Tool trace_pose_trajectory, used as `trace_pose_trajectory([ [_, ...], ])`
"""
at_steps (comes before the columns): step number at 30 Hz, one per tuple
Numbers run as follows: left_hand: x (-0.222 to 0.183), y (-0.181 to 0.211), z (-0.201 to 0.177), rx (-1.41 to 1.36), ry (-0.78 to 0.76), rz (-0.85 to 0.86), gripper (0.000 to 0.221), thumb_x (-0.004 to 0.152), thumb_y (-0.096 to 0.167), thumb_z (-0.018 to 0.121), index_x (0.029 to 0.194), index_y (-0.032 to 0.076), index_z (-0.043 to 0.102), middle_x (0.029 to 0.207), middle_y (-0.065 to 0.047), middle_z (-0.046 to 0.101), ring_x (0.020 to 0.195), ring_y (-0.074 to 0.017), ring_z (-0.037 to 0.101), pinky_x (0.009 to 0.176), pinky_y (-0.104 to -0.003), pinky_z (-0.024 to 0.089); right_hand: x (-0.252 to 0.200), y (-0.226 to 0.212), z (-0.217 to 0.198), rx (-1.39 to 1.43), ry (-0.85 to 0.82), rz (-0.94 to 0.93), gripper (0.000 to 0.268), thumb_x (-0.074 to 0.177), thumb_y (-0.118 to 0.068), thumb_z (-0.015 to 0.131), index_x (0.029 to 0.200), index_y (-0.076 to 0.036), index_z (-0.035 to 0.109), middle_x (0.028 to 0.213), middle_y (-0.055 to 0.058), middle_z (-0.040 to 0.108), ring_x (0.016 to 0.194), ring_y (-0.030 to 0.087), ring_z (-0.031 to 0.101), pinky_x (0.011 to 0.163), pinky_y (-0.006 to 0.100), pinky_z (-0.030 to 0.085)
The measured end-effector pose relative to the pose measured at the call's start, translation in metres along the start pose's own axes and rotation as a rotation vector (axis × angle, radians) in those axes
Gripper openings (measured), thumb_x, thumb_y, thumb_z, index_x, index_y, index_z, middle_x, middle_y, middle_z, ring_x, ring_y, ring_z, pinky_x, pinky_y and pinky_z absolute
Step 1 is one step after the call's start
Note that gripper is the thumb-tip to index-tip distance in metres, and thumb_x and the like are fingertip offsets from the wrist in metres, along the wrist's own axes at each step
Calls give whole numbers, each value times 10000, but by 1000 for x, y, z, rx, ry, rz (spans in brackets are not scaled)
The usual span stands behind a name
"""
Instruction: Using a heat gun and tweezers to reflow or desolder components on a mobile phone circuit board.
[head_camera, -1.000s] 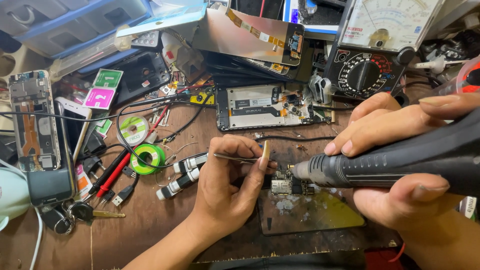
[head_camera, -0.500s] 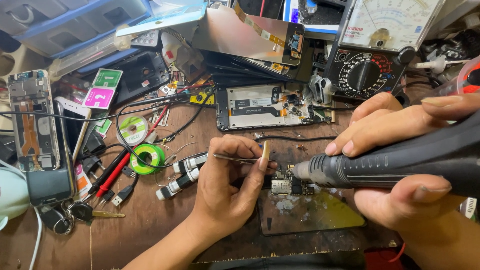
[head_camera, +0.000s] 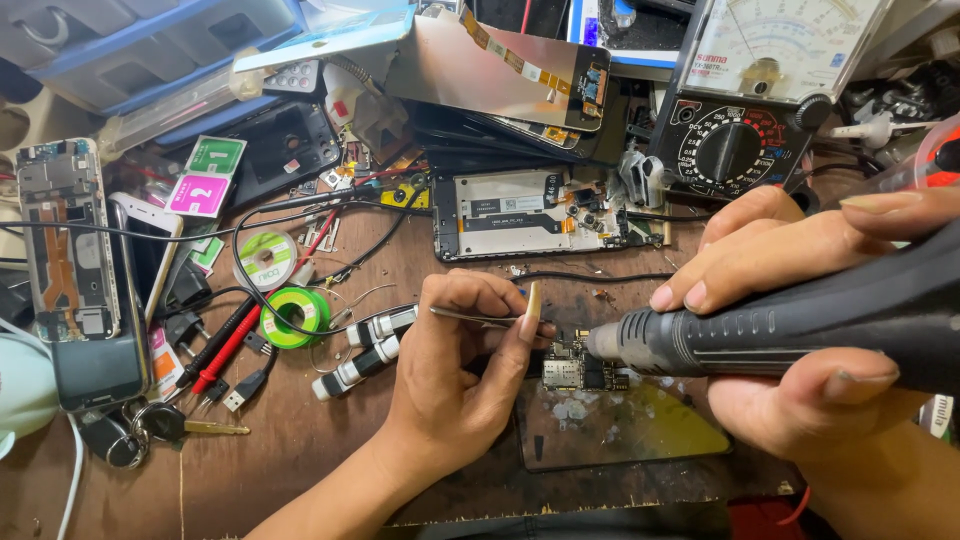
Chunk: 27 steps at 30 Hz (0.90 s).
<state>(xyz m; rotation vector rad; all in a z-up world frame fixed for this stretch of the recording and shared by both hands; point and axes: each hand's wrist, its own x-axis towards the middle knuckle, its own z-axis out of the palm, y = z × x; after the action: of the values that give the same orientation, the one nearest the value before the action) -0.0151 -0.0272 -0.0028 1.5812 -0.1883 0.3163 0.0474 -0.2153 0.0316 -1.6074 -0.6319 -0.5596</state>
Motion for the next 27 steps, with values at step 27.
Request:
trace_pose_trajectory([
  [27,0,1,0,6,2,-9,181,999,28,599,1078,25,436,1086,-138,540,835,-256,796,762,-285,700,-3,1,0,29,15,18,639,1125,-743,420,1342,-162,263,768,81,523,581,243,617,941,419,444],
])
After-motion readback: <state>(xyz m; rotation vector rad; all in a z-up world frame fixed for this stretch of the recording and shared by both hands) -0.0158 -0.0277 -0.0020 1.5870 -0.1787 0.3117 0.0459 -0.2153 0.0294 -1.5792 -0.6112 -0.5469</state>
